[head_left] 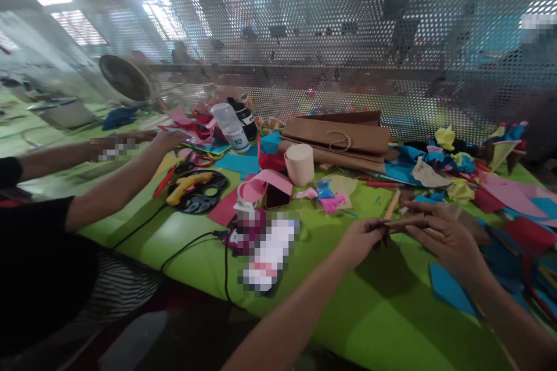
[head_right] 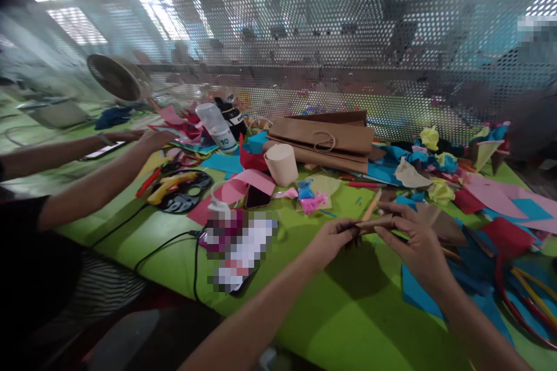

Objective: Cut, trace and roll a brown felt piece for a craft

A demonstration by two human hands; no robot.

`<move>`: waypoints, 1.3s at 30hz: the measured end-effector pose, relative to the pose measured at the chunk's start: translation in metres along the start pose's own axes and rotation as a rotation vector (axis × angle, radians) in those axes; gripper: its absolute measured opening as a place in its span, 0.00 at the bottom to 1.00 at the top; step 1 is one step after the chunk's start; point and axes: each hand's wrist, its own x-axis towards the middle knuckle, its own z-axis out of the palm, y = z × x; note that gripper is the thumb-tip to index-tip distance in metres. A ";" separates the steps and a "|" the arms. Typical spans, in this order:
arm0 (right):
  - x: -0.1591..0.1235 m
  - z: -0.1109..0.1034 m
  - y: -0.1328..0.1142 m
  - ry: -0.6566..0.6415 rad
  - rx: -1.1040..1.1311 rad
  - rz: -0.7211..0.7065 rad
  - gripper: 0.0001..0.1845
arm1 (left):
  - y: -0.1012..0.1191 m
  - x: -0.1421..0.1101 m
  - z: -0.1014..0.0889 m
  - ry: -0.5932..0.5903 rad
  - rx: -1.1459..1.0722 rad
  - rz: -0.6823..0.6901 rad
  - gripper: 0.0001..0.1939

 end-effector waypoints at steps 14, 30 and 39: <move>0.001 0.005 0.004 0.073 0.085 0.108 0.14 | 0.000 -0.008 0.005 0.058 0.451 0.301 0.25; 0.003 0.005 0.013 0.034 0.115 0.126 0.14 | -0.004 0.000 0.001 0.077 0.094 0.054 0.24; 0.004 0.003 0.015 0.020 0.091 0.122 0.14 | -0.004 0.002 -0.003 -0.001 -0.269 -0.028 0.28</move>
